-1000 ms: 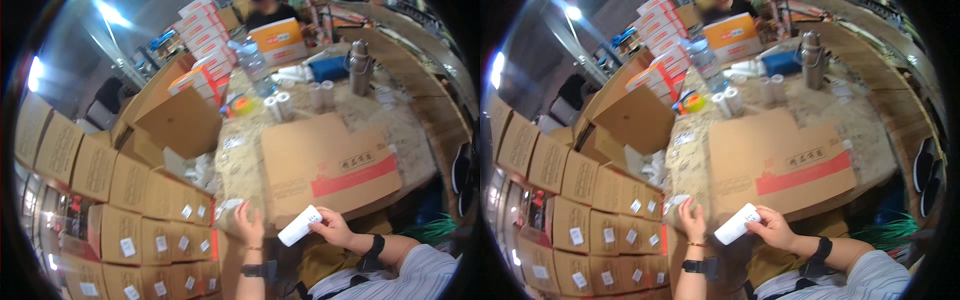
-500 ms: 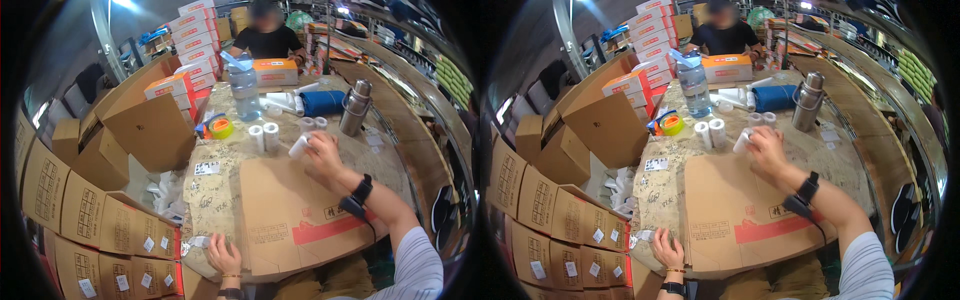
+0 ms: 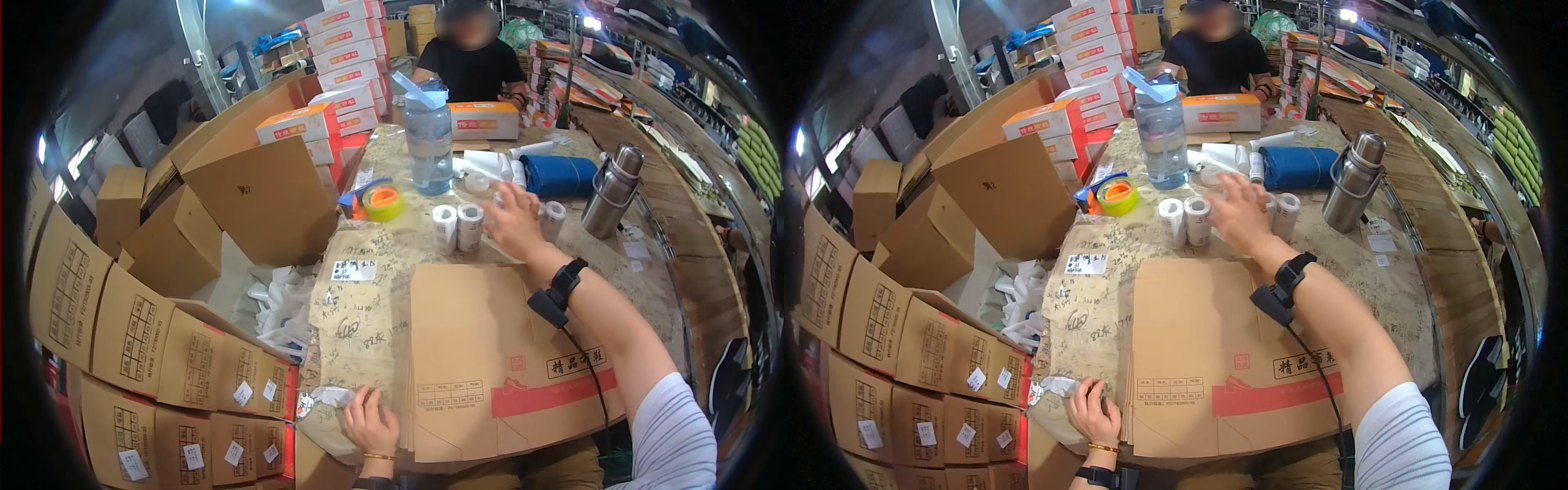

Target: Packing finished shoes into cardboard boxes, inserting paper, and stacking the boxed shoes.

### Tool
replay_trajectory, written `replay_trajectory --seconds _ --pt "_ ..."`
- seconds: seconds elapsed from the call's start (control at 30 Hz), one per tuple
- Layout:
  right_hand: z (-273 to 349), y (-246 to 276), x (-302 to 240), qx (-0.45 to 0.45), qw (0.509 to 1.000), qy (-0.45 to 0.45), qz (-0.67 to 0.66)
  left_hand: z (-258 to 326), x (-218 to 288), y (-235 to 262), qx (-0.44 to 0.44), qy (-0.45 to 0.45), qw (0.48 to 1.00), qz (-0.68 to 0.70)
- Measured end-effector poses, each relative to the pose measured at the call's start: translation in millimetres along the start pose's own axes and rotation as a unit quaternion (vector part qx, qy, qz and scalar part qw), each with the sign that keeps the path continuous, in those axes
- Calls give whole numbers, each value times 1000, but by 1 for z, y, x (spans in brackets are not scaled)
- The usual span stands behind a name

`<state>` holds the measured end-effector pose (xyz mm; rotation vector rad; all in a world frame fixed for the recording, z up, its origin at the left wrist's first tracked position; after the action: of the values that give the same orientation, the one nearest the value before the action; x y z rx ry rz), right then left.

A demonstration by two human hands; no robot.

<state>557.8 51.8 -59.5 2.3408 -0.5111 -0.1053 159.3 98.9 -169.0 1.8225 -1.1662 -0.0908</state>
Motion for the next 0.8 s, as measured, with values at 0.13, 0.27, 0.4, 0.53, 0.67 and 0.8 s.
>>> replay_trajectory --seconds 0.13,0.27,0.4,0.53,0.67,0.8 --pt "4 -3 -3 -46 999 17 9 0 2 1 4 0 1000 -4" --pt "12 25 -5 -89 993 9 -71 0 4 3 14 0 1000 7" --pt "70 63 -3 -35 880 -227 -416 3 3 3 28 -10 1000 -4" --pt "134 125 -59 -51 563 -406 -718 8 -3 5 18 -1 1000 3" --pt "183 166 -93 -28 468 -415 -780 10 -11 8 -1 2 999 51" --pt "204 189 -116 35 426 -439 -790 11 32 42 -58 173 871 456"
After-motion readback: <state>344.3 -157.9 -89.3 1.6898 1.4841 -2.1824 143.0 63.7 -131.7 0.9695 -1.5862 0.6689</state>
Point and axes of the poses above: each hand's wrist, its own z-axis away from the middle knuckle, its own y-axis out of the back of the hand, x = y × z, the point moved 5 cm from there along -z, towards the middle knuckle, and after that the axes turned 1 degree about y, right-handed, at the moved point
